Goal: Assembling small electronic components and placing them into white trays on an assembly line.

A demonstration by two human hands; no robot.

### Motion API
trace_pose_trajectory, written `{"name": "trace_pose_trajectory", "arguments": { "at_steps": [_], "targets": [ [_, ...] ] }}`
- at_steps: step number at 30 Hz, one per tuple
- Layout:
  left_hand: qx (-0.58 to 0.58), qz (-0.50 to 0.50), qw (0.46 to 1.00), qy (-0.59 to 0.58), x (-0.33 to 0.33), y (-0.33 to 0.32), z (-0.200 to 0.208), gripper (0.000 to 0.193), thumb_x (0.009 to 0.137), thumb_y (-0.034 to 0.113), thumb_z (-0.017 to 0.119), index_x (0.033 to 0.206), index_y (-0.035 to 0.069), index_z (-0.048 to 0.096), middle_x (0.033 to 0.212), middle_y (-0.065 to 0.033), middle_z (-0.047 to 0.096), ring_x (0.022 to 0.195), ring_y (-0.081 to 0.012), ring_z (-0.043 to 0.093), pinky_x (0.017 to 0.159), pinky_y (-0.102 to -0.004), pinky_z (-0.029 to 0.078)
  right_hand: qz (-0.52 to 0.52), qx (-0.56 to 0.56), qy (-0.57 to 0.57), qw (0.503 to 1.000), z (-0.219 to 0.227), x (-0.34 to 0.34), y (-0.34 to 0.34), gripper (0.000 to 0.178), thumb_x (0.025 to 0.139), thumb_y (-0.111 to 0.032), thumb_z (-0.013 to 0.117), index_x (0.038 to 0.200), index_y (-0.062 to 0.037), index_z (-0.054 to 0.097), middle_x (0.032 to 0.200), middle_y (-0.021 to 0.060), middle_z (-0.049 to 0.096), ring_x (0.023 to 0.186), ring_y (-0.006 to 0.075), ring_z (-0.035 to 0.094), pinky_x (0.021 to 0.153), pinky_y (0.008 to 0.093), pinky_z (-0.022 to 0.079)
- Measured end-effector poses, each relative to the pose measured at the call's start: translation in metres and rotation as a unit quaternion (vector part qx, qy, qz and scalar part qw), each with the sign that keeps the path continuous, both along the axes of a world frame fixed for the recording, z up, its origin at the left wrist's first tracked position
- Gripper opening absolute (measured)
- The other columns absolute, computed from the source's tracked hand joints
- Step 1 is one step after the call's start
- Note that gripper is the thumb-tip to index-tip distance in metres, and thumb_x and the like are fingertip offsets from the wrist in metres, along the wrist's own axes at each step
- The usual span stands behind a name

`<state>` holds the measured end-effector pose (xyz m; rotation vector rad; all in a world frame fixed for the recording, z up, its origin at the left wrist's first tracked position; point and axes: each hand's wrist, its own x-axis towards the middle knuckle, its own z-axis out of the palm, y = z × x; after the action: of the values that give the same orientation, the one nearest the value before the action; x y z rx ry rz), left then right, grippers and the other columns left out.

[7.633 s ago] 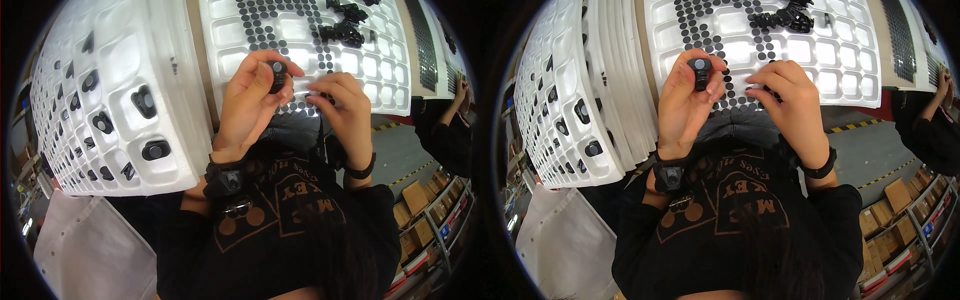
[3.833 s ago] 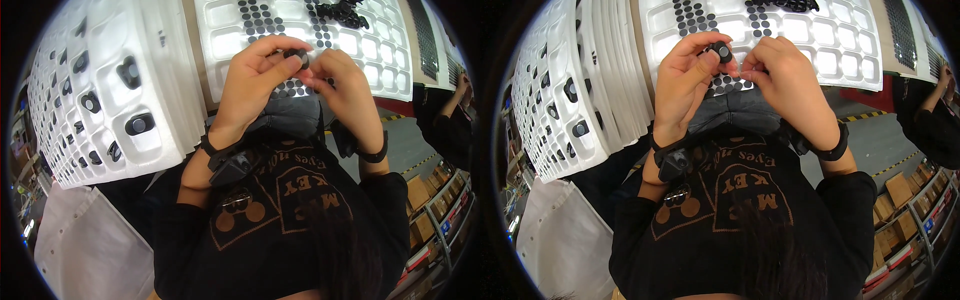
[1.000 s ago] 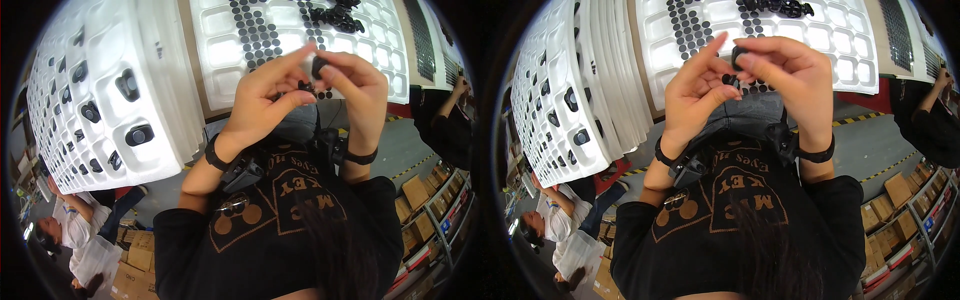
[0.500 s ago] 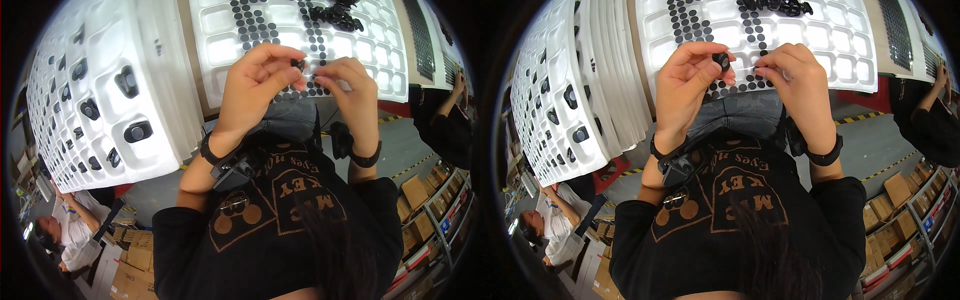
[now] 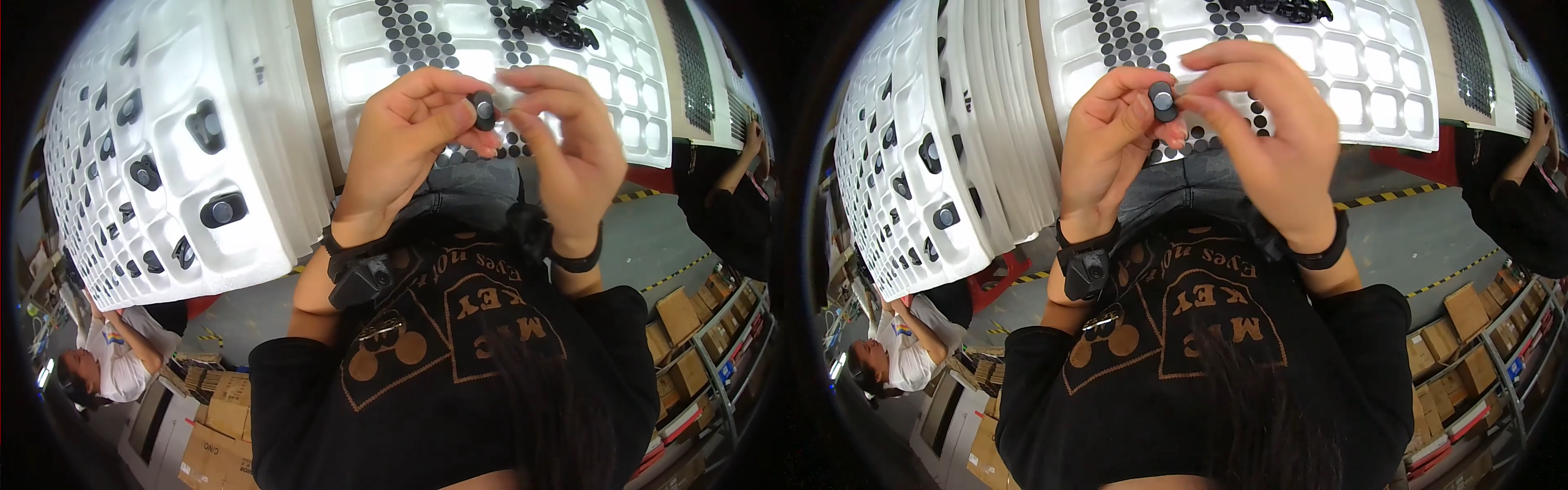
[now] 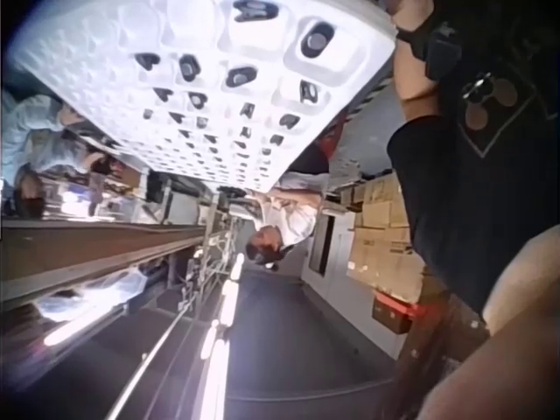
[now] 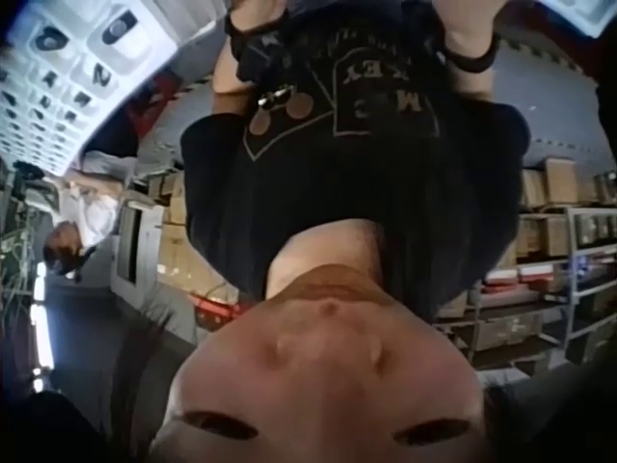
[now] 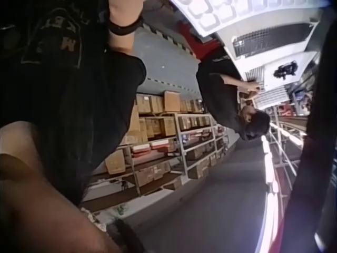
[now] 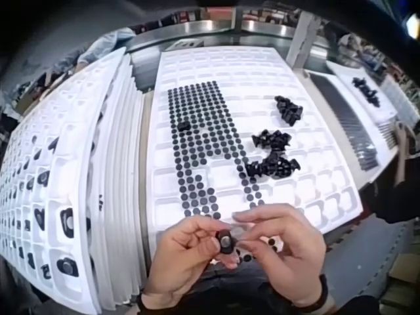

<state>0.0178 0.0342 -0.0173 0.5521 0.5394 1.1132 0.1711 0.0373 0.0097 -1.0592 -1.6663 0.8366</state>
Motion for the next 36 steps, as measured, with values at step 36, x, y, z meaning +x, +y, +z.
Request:
{"name": "trace_pose_trajectory", "arguments": {
  "at_steps": [36],
  "targets": [
    [-0.038, 0.045, 0.984, 0.171, 0.017, -0.012, 0.147, 0.023, 0.084, 0.003, 0.047, 0.105, -0.005, 0.047, 0.09, -0.012, 0.057, 0.075, -0.0166, 0.059, 0.07, -0.0288, 0.049, -0.026, -0.057, -0.02, 0.998, 0.113, 0.019, -0.017, 0.016, 0.081, -0.004, 0.05, 0.096, 0.0045, 0.051, 0.093, 0.007, 0.054, 0.085, 0.0149, 0.051, 0.076, 0.0251, 0.04]
  ]
}}
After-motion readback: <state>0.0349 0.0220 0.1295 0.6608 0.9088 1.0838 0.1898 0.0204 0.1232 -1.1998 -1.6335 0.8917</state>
